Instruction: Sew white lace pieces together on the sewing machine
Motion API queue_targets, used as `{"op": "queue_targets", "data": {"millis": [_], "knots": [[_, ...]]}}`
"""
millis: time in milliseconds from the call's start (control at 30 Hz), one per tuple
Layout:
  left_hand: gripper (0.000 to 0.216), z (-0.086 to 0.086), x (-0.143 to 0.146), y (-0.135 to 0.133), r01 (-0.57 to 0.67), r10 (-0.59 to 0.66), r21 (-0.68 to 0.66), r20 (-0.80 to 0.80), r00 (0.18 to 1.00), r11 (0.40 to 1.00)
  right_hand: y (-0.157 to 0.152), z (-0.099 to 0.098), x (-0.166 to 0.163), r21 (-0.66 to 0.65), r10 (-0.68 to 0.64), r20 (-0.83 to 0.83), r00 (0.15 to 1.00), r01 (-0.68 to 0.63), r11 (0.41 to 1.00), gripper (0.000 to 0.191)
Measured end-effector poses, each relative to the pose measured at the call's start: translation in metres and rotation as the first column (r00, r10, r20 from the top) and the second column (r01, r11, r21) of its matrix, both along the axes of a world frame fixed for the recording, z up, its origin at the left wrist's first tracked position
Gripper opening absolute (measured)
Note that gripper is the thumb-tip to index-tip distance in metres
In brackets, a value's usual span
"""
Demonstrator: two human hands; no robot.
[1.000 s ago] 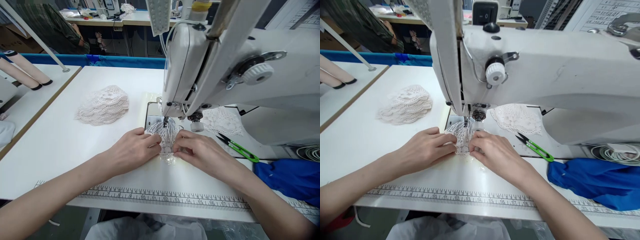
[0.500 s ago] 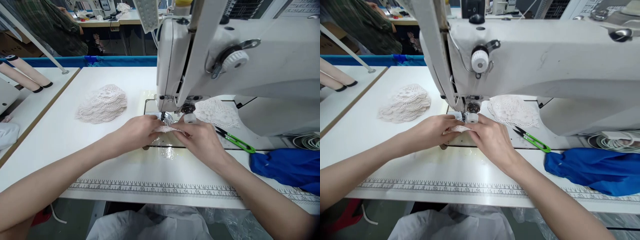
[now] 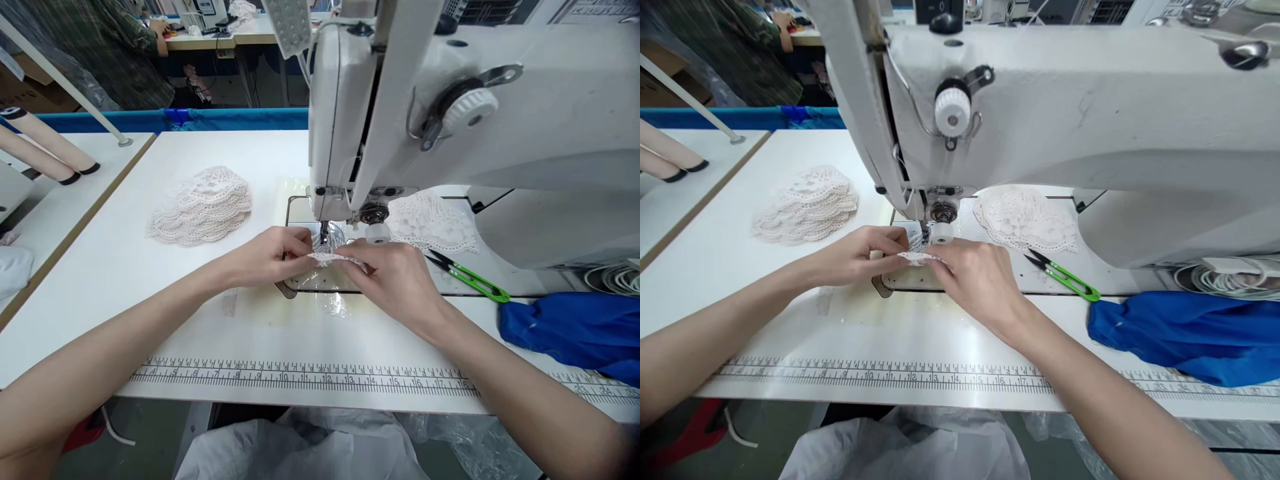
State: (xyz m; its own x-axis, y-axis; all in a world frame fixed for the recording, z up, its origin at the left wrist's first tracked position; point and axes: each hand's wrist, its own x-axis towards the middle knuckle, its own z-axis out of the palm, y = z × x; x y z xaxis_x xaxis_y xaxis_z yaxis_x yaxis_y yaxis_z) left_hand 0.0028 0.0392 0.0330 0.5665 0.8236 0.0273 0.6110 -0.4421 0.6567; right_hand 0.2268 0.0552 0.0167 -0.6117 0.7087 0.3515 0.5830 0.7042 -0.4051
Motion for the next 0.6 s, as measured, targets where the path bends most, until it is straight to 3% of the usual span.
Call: {"op": "queue_targets", "data": {"millis": [67,100,200,267,600], "knots": [[0.031,-0.008,0.003,-0.009,0.028,-0.018,0.184,-0.054,0.998,0.982,-0.002,0.001,0.001,0.051,0.064,0.061,0.996,-0.068,0.996,0.019],[0.026,-0.013,0.005,-0.015,0.042,-0.011,0.324,-0.096,0.995,0.945,-0.003,0.002,0.002,0.096,0.098,0.096,0.991,-0.107,0.990,0.019],[0.018,-0.022,0.010,-0.030,0.094,0.110,0.678,-0.251,0.962,0.729,-0.005,0.002,0.002,0.245,0.152,0.163,0.975,-0.189,0.951,0.019],[0.018,-0.025,0.013,-0.038,0.124,0.193,0.749,-0.321,0.927,0.651,-0.006,0.002,0.001,0.287,0.156,0.174,0.972,-0.201,0.937,0.019],[0.025,-0.029,0.012,-0.040,0.130,0.198,0.709,-0.361,0.912,0.693,-0.004,-0.001,0.000,0.300,0.139,0.170,0.976,-0.186,0.936,0.019]]}}
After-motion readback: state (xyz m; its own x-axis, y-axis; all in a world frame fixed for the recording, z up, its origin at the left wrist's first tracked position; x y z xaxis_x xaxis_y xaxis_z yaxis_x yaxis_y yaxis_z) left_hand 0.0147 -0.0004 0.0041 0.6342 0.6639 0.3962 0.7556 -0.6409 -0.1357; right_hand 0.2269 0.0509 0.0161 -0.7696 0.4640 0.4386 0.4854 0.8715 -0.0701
